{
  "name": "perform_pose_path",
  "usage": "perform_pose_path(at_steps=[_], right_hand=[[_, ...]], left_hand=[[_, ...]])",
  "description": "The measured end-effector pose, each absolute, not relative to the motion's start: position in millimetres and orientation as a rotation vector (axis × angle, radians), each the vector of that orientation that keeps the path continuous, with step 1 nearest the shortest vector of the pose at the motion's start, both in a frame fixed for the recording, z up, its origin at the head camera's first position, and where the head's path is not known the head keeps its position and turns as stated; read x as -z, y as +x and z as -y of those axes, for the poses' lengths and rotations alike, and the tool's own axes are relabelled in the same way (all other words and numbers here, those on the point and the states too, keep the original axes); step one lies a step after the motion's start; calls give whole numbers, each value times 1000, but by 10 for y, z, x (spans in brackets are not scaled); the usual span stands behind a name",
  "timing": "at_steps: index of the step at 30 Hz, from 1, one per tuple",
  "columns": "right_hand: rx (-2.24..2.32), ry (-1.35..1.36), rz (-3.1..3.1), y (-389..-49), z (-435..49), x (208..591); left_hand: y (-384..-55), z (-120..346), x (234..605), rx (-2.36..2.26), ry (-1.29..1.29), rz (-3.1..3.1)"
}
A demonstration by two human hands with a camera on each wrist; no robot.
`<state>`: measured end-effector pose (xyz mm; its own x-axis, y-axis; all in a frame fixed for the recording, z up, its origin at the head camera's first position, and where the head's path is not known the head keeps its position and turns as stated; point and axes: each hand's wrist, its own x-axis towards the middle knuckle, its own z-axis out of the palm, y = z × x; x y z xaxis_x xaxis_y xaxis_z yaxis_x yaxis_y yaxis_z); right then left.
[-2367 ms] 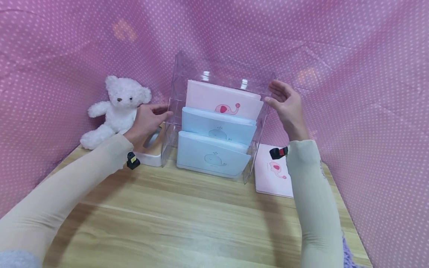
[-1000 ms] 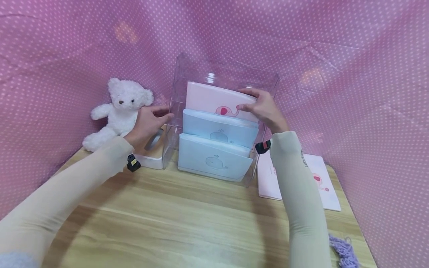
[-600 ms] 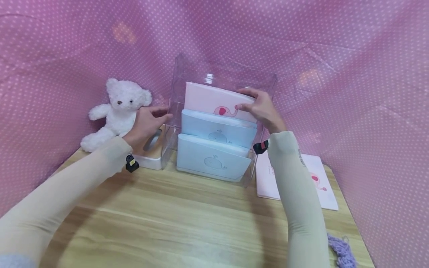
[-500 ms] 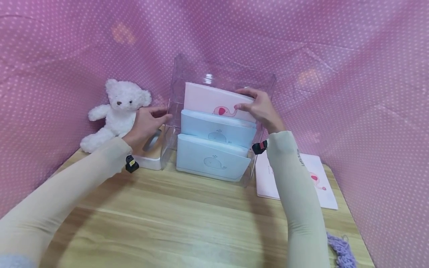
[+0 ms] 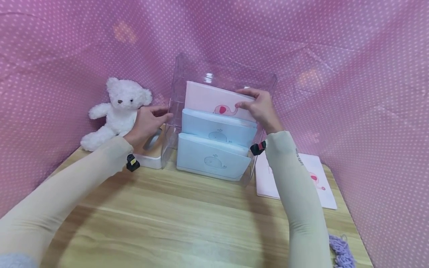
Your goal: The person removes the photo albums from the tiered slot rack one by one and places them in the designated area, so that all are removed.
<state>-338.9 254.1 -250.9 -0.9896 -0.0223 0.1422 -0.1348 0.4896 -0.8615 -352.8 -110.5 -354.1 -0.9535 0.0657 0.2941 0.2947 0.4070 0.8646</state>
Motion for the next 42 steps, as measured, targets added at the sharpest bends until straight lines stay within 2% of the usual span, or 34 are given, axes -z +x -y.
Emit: perform_pose_path(at_steps=[6, 21, 42], right_hand=[[-1580, 68, 2586, -3367, -2500, 2514], [-1497, 102, 2475, -3290, -2481, 2419], [-1889, 166, 1748, -3055, -2547, 1884]], left_hand=[[-3519, 1107, 3546, 1574, -318, 2452], [-3515, 1117, 3568, 1600, -292, 2459], [-3487, 1109, 3513, 1612, -325, 2454]])
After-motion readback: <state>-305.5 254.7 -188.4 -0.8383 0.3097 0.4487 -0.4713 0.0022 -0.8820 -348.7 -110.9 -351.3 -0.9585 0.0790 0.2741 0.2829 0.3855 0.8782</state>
